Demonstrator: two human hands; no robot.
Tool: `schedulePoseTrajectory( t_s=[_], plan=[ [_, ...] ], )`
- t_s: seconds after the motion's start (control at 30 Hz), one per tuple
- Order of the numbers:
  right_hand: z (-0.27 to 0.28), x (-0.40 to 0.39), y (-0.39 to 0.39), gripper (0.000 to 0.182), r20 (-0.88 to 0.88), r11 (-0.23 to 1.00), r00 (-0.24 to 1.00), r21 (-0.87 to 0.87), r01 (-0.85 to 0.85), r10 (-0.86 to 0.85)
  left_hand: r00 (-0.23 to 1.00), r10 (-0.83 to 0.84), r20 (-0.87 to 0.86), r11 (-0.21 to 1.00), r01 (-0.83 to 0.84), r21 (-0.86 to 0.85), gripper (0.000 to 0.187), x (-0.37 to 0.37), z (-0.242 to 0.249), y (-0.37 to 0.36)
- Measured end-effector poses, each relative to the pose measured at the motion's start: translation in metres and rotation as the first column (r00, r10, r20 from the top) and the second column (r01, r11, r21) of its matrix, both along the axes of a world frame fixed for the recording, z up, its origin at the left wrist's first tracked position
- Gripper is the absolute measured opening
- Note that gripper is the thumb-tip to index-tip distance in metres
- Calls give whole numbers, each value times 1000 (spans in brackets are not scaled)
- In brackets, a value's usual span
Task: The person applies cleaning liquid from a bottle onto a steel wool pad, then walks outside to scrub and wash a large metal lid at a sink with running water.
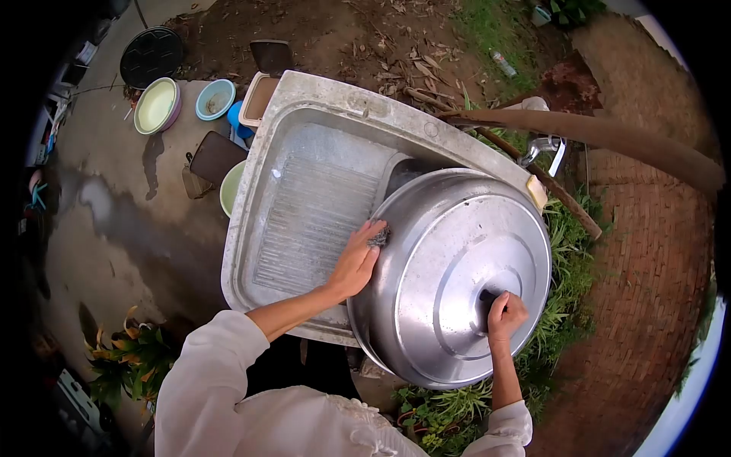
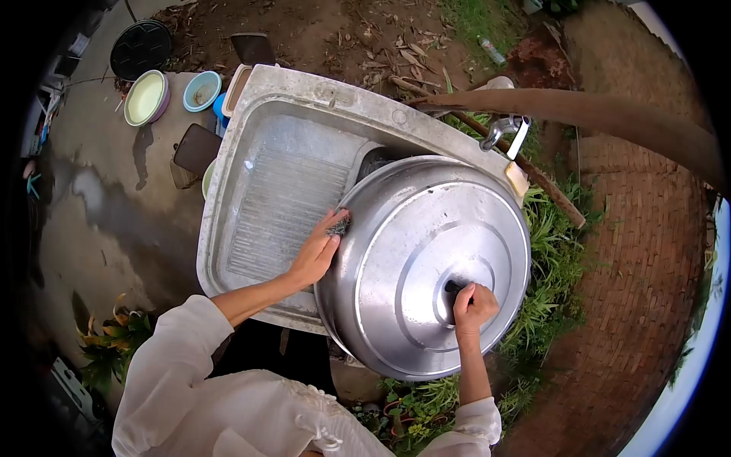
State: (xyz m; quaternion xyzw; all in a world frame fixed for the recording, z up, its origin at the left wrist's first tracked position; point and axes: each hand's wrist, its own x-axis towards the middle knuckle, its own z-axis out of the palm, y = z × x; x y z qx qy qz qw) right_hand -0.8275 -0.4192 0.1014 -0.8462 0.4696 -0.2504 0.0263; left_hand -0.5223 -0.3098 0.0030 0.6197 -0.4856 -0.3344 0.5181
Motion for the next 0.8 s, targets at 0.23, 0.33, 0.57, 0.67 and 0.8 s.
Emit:
schedulePoseTrajectory(
  t_s=[0.23, 0.33, 0.57, 0.67, 0.8],
  plan=[
    [-3, -6, -3, 33, -18, 999, 1000, 29, 20, -20, 969, -240, -62, 971, 240, -9, 20, 35, -72, -123],
    [1, -5, -2, 36, 9, 998, 1000, 53, 21, -22, 944, -331, -16, 941, 331, 72, 22, 36, -63, -164],
    [-7, -6, -1, 33, 20, 998, 999, 41, 46, -47, 980, -34, -197, 985, 66, 158, 66, 10, -34, 34],
    [3, -1, -3, 33, 10, 999, 1000, 48, 22, -22, 992, -32, -120, 993, 45, 111, 63, 18, -47, -21],
    [3, -2, -1, 34, 10, 998, 999, 56, 31, -32, 975, -223, 20, 974, 222, 46, 42, 31, -57, -172]
  ],
)
